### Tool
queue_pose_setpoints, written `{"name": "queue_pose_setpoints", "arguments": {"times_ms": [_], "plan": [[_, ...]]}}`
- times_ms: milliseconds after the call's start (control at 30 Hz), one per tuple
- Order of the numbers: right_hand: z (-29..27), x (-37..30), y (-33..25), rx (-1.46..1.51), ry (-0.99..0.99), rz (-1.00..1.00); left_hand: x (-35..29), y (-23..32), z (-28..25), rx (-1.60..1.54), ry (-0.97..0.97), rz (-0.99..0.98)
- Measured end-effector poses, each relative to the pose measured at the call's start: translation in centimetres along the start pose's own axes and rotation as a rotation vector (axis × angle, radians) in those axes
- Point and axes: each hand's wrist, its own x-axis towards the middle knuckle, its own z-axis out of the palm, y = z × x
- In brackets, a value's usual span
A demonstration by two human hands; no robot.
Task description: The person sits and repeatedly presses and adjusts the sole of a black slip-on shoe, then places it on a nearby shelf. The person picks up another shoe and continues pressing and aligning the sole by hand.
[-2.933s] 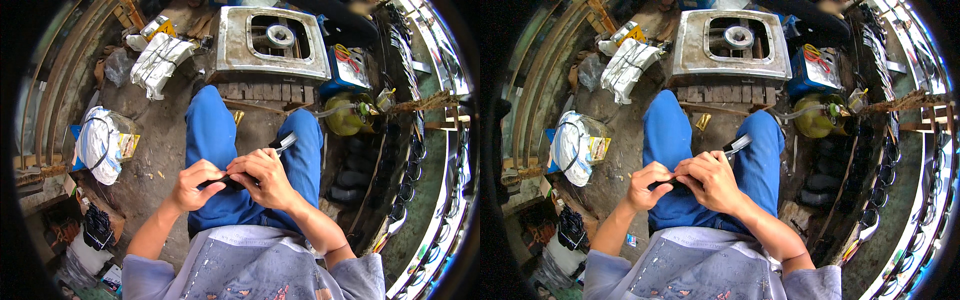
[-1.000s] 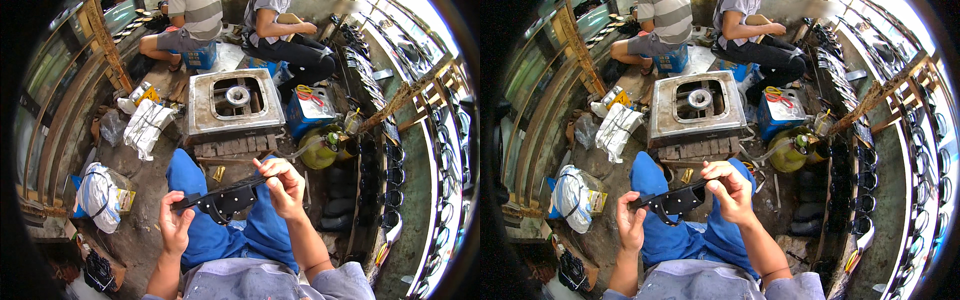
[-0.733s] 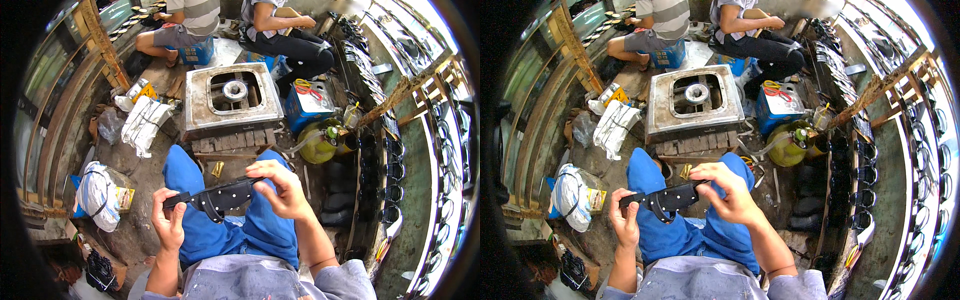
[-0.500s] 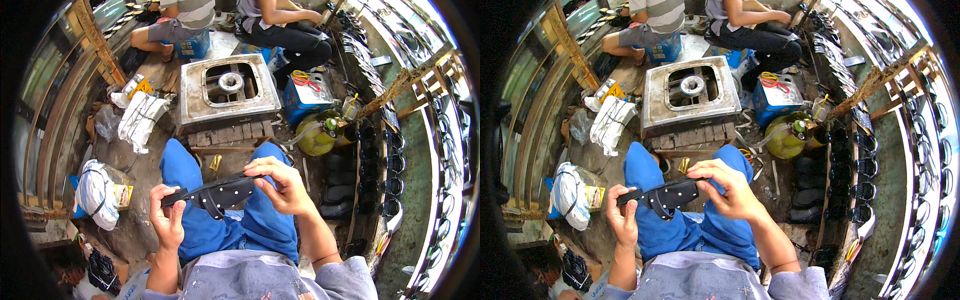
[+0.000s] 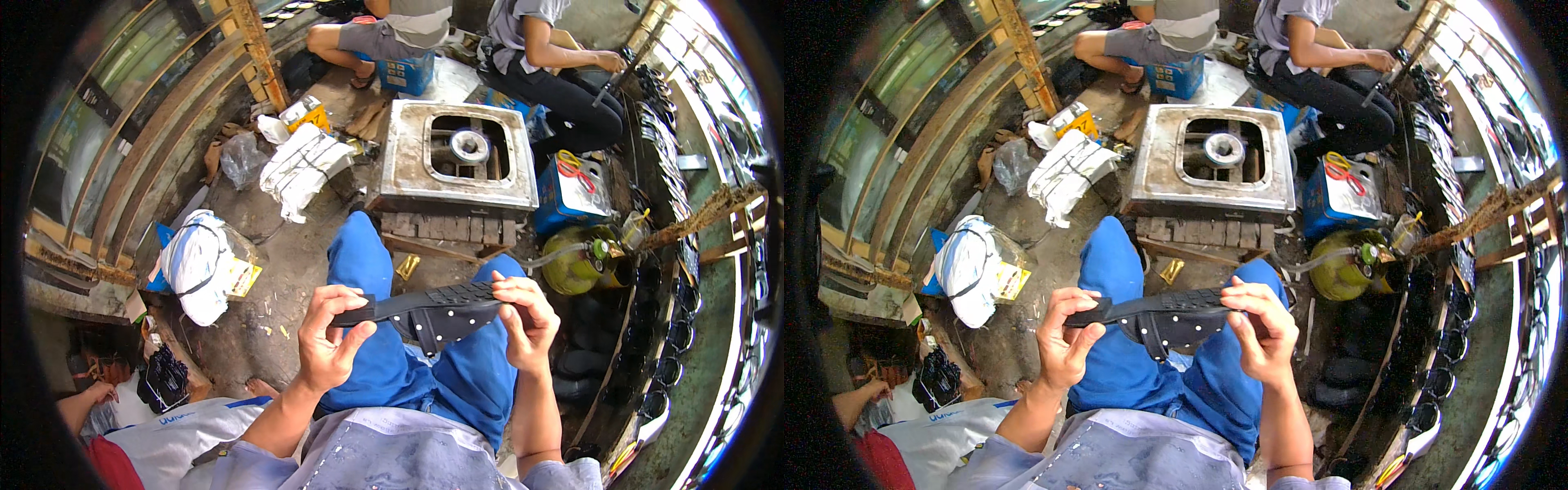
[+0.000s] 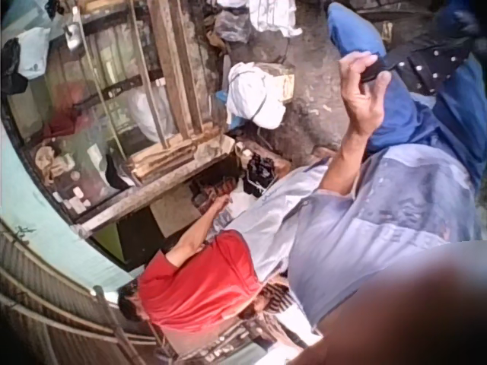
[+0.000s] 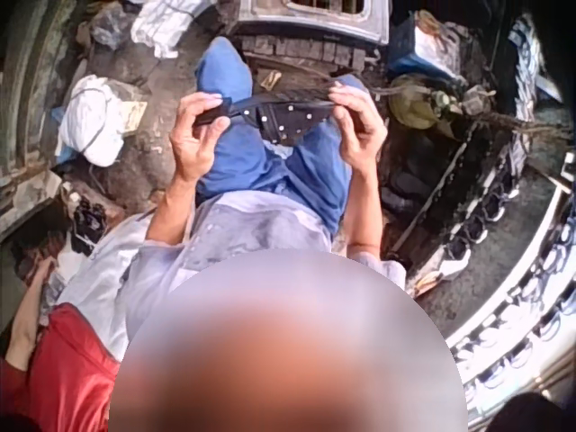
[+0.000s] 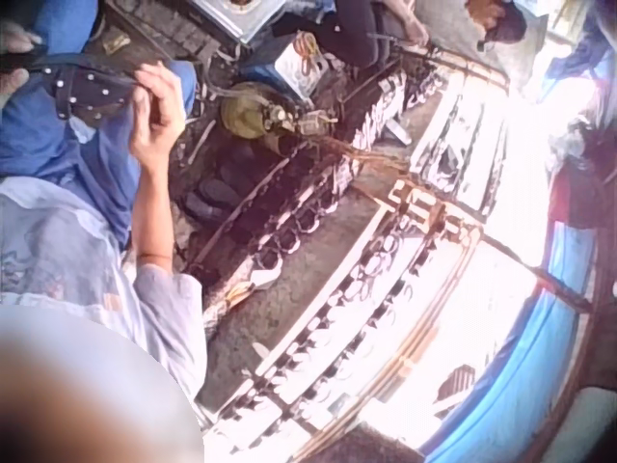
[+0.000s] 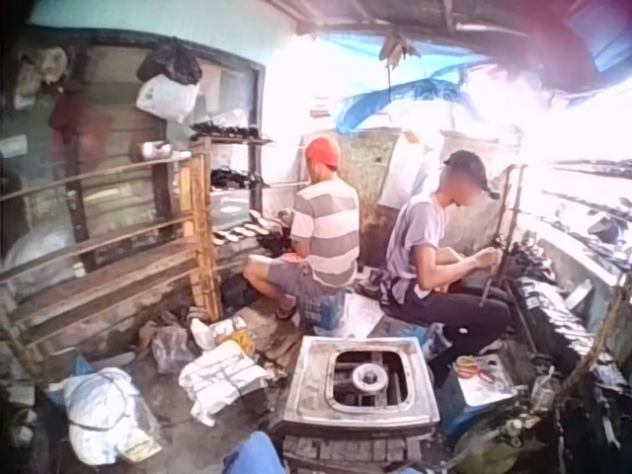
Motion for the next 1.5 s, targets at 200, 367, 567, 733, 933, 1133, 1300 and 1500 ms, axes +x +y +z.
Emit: {"name": "queue_pose_setpoints", "arguments": {"times_ms": [200,367,567,733,933,1133,1300,1500], "plan": [[0.1,0.3,0.5,0.000,0.006,0.020,-0.6,-0.3,-1.0,-0.059,0.004,0.027],[0.3,0.7,0.7,0.017,0.082,0.022,-1.3,-1.2,-0.7,-0.387,0.023,-0.078],[-0.5,5.1,-0.9,-0.227,0.055,-0.045,-3.3,-2.3,2.2,-0.804,0.069,-0.507],[-0.6,6.2,-1.5,-0.427,-0.180,0.132,-4.4,-2.3,6.2,-0.658,-0.676,-0.787],[-3.8,-1.7,1.6,0.314,0.274,0.585,-3.3,-4.0,8.8,-0.911,-0.727,-1.085],[-7.3,-7.8,4.2,0.223,0.340,0.906,-2.6,-6.8,12.2,-0.326,-0.918,-1.063],[-8.7,-8.2,4.8,0.141,0.370,0.936,-3.3,-7.6,13.9,-0.201,-0.993,-0.940],[-9.6,-6.4,5.4,0.226,0.432,1.026,-2.7,-7.6,15.2,-0.147,-0.959,-0.867]]}}
